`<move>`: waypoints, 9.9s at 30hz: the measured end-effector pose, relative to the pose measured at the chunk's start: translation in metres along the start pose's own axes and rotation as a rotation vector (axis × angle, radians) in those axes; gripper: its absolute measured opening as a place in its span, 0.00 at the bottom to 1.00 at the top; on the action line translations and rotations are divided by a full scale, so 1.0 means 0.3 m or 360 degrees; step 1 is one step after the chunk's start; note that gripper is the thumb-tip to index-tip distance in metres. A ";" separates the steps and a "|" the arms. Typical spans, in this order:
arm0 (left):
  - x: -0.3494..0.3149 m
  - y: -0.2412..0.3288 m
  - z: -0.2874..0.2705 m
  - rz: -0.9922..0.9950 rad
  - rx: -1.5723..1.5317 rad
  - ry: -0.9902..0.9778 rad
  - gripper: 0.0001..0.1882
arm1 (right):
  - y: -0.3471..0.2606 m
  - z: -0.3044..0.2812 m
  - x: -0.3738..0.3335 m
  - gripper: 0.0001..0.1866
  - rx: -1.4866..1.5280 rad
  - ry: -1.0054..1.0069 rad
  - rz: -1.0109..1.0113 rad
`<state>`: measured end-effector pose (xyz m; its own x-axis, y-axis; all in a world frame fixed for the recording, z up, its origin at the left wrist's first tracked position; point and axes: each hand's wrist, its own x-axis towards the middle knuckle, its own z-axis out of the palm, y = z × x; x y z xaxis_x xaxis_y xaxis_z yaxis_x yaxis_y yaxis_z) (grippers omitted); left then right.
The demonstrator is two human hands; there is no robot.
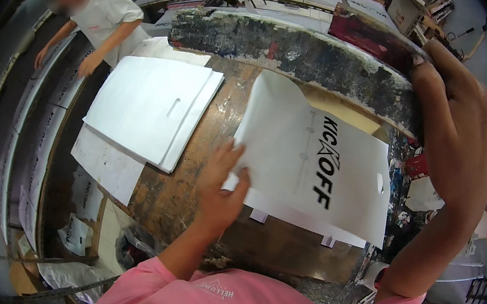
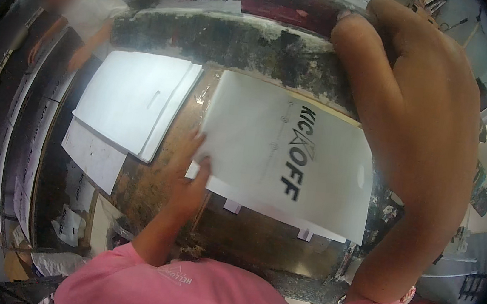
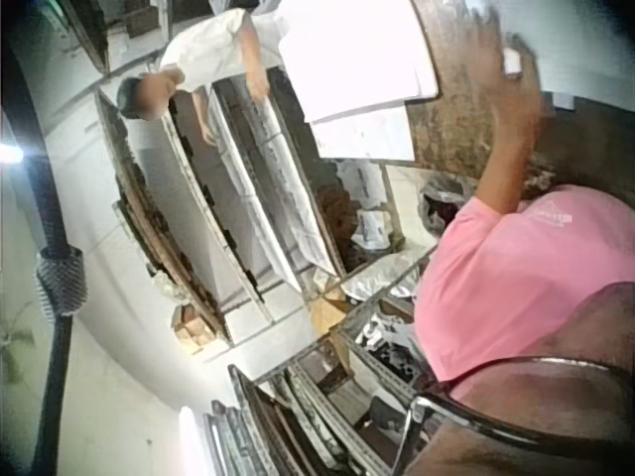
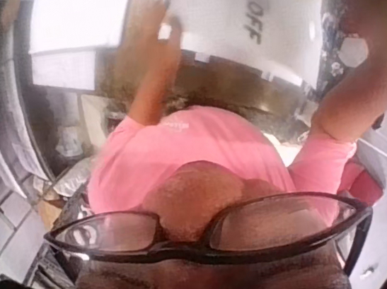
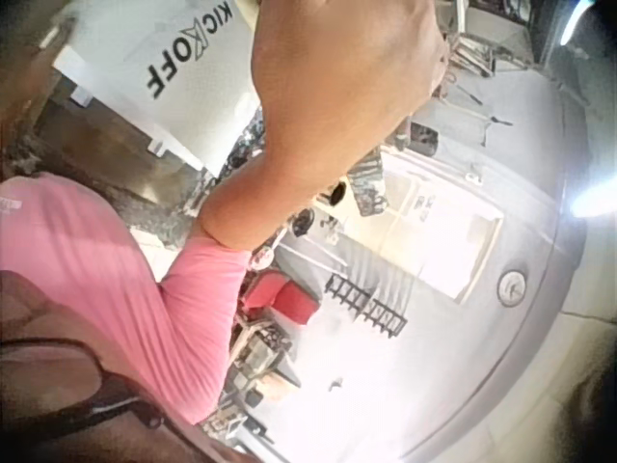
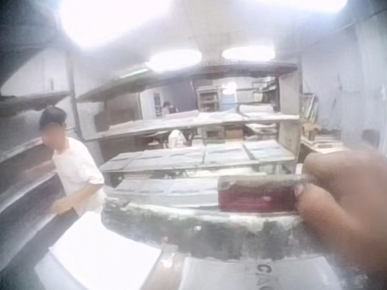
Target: The person performs screen printing on plastic bags by placing a bag under a screen, pulling a squeegee with black ink across the mesh, and then lifting the screen to reveal the printed logo.
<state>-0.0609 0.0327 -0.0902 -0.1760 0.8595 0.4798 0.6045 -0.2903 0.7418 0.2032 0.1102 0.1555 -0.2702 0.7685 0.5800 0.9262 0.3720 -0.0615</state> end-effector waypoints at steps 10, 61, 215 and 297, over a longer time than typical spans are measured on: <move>0.102 -0.640 -0.607 -0.0601 0.0088 0.0317 0.28 | -0.087 -0.001 -0.060 0.21 -0.0043 0.0234 -0.0012; -0.536 -0.216 -0.095 -0.1989 -0.1686 -0.0490 0.63 | 0.277 1.188 -0.340 0.20 0.0132 -0.0290 -0.0001; -0.485 -0.130 -0.138 -0.1558 -0.1758 -0.0449 0.55 | -0.222 0.406 -0.894 0.20 0.0227 -0.0643 -0.0060; -0.387 0.013 -0.226 -0.1737 -0.2177 -0.0409 0.66 | -0.192 0.313 -0.841 0.23 0.0232 -0.0818 -0.0072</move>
<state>-0.0907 -0.0967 -0.1112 0.1783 0.8829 -0.4345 -0.7394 0.4116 0.5328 0.1934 -0.0561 -0.0636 -0.4370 0.8922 0.1145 0.8742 0.4512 -0.1793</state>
